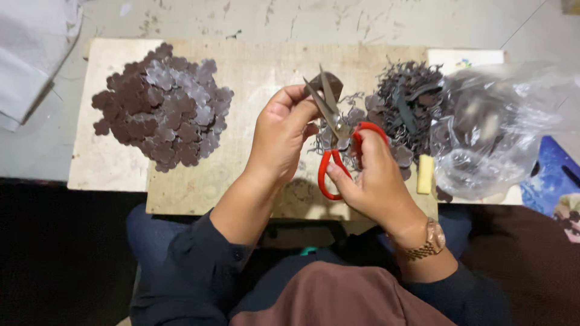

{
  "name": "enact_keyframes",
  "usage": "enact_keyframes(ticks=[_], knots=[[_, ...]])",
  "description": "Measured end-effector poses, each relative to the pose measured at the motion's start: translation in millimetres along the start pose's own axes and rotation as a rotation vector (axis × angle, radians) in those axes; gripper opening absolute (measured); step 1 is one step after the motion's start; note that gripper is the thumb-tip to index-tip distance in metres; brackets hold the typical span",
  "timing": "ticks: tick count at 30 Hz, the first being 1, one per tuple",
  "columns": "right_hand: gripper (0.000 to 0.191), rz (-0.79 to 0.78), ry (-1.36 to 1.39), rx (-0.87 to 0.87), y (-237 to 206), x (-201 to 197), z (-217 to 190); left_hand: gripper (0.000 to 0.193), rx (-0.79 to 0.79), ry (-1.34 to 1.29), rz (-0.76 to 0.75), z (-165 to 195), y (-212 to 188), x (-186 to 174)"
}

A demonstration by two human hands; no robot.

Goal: The person trims the edges of dark brown flower-shaped leather pieces using red-handled scissors. They rotate each piece to smooth the edges and place the finished pieces into a growing pile on the left side of the table.

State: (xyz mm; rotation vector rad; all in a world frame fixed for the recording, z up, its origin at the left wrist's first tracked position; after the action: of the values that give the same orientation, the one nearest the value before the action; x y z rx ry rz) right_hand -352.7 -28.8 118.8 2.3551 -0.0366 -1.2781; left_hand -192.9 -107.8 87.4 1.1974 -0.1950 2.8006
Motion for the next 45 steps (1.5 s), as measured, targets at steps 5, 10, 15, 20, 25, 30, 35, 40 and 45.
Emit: enact_keyframes(ticks=[5, 10, 15, 20, 25, 30, 35, 40, 45], knots=[[0.065, 0.097, -0.240, 0.003, 21, -19, -17, 0.019, 0.023, -0.214, 0.031, 8, 10, 21], [0.065, 0.126, -0.417, -0.176, 28, -21, -28, 0.023, -0.033, -0.541, 0.090, -21, 4, 2], [0.066, 0.048, -0.395, -0.261, 42, -12, -16, 0.021, -0.120, -0.570, 0.079, -33, 6, -31], [0.060, 0.033, -0.327, -0.295, 53, -9, -12, 0.016, -0.164, -0.641, 0.142, -35, 7, -46], [0.060, 0.013, -0.334, -0.307, 55, -13, -15, 0.020, -0.197, -0.688, 0.228, -40, -4, -51], [0.049, -0.027, -0.405, -0.308, 56, -15, -19, 0.016, -0.228, -0.647, 0.242, -39, -6, -52], [0.057, 0.083, -0.172, -0.225, 37, -22, -24, 0.012, -0.077, -0.572, 0.141, -21, -15, -39], [0.049, -0.053, 0.501, 0.150, -7, 7, -21, 0.018, -0.039, -0.339, 0.182, -6, -32, -20], [0.049, -0.309, 0.830, 0.356, -45, 30, -10, 0.018, -0.009, -0.271, 0.044, 3, -41, 2]])
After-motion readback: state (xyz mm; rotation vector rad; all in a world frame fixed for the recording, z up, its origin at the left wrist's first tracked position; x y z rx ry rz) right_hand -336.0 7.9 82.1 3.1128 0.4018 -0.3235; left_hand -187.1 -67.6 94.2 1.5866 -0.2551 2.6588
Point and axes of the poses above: each hand's wrist, its own y-axis towards the middle knuckle, its own x-axis out of the palm, z = x × y, the point moved 5 cm from there along y, towards the middle knuckle, and after that the axes turned 15 degrees about -y, right-handed, at the moved point
